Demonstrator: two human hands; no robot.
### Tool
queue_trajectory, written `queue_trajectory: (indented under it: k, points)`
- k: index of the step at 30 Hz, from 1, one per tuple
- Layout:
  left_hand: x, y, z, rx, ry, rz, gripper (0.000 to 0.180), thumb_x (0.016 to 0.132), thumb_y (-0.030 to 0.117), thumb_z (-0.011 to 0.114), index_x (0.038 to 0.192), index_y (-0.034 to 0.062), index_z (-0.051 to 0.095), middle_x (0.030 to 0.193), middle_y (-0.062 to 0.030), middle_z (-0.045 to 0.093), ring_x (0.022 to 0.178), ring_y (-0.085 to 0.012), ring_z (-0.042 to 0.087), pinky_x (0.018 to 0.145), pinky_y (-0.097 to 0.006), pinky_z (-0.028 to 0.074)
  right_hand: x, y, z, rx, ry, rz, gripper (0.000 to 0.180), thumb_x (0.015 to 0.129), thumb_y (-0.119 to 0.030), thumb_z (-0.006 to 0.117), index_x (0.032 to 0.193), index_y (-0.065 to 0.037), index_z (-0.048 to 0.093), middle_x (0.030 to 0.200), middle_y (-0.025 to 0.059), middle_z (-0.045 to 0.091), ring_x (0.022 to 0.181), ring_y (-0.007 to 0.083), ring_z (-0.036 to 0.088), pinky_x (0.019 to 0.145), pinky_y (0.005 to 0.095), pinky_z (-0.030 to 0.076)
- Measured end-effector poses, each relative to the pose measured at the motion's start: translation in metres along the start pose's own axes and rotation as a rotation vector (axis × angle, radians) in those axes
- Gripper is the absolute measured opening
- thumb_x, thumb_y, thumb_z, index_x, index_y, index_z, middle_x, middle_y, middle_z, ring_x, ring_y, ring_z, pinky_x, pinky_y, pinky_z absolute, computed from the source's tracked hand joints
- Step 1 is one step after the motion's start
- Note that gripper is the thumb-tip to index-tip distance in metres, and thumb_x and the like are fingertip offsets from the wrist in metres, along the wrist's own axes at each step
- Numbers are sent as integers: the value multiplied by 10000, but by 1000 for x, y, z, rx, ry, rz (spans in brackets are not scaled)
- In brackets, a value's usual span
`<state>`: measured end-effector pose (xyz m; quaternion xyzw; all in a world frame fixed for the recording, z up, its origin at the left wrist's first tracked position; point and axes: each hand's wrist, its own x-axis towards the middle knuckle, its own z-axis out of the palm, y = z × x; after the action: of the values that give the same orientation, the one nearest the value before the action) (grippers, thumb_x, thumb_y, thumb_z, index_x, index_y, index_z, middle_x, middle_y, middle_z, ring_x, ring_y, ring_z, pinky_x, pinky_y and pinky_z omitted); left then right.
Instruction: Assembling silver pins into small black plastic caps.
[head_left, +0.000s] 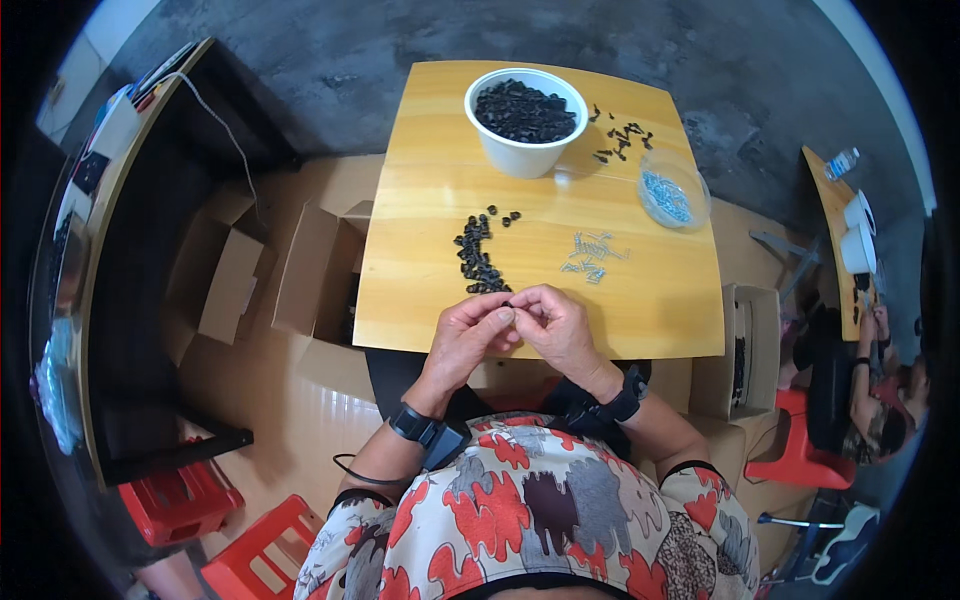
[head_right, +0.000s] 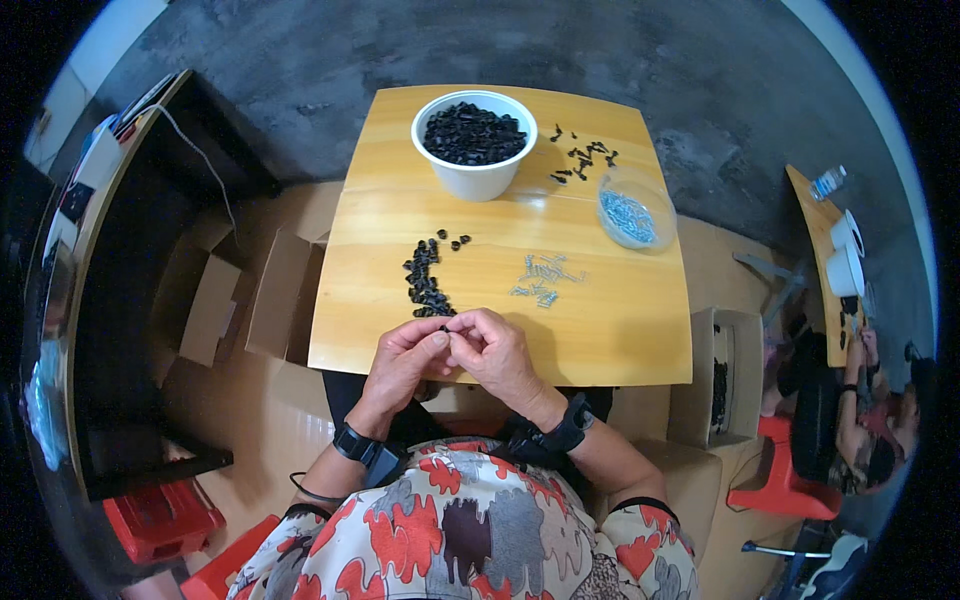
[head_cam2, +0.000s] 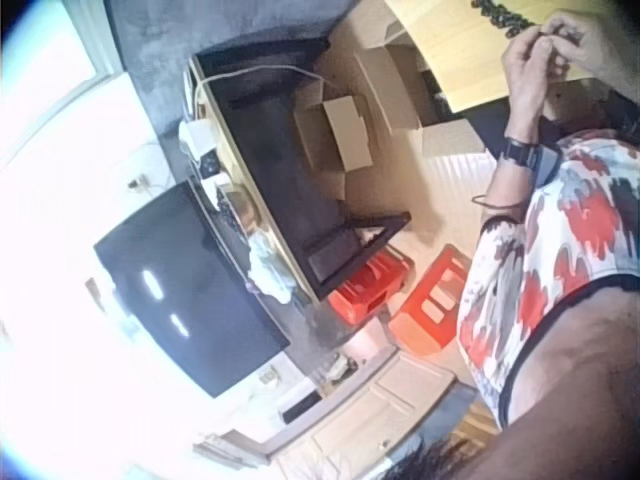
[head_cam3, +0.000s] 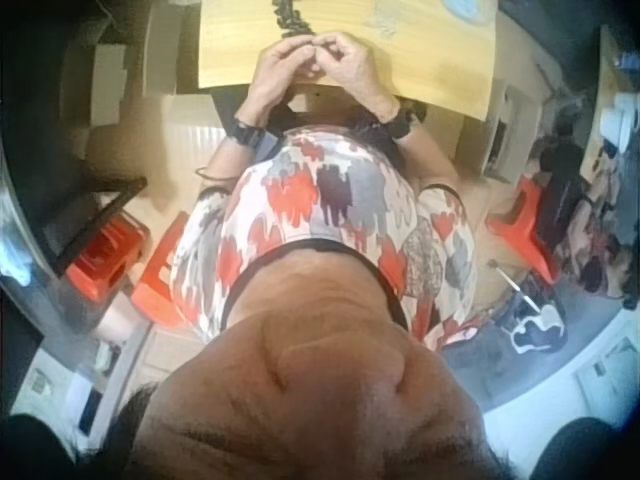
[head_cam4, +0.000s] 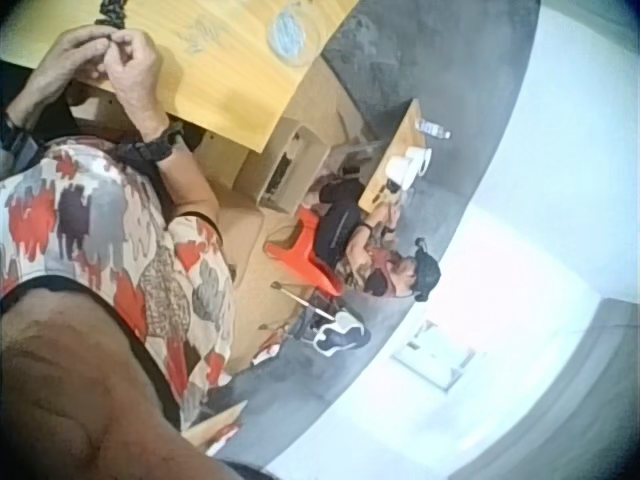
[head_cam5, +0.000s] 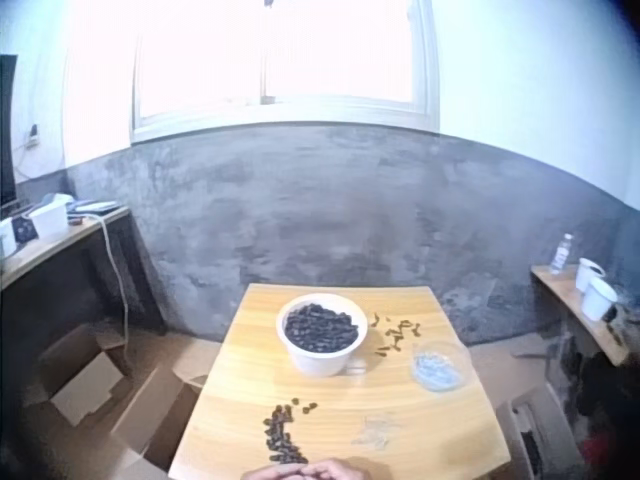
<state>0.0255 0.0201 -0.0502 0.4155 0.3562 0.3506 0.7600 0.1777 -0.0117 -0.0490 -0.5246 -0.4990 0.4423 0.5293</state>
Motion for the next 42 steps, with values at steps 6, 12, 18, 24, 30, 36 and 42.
queue_trajectory:
  k: [6,12,18,24,30,36,42]
  points:
    - [-4,-6,6,63,45,9,184,906,112,576,1047,4,625,874,-70,666,666,-95,606,621,-228,524,-6,-10,-41,-424,-17,-147,80,820,-53,627,891,-16,634,755,85,625,631,133,606,571,254,480]
    - [-4,-5,6,147,10,122,150,871,58,607,1007,0,634,833,-64,665,648,-89,595,607,-218,507,28,34,-144,-627,371,-131,81,803,-59,642,874,-22,628,750,119,626,669,216,613,615,310,488]
    - [-6,-2,10,183,-7,186,181,854,43,627,1027,-8,639,797,-23,638,675,-65,578,636,-203,493,47,29,-152,-991,315,-134,111,789,-106,635,865,-26,625,824,158,638,758,331,616,689,406,497]
    - [-7,4,9,162,-3,249,216,847,41,638,1059,-3,639,829,-13,639,709,-63,579,652,-199,491,48,36,-156,-1186,254,-110,103,790,-116,608,863,-46,628,844,156,634,805,345,606,707,432,493]
    - [-11,6,8,173,-10,239,221,846,49,646,1060,-2,641,814,-5,632,712,-57,574,653,-195,488,30,16,-133,-882,218,-48,78,796,-36,626,874,-26,626,729,68,628,646,163,596,583,285,466]
    - [-12,3,10,227,-47,202,210,843,65,656,1041,-4,646,789,16,620,696,-35,550,635,-180,467,0,-40,-38,-96,14,-22,81,806,12,640,884,10,616,721,-19,603,617,15,524,550,169,424]
    - [-13,0,13,228,-57,229,184,839,77,661,1005,-2,658,748,36,594,670,-18,504,602,-174,435,-9,-24,-22,-151,-46,-92,110,776,23,669,868,-6,616,736,-10,607,630,21,542,546,173,435]
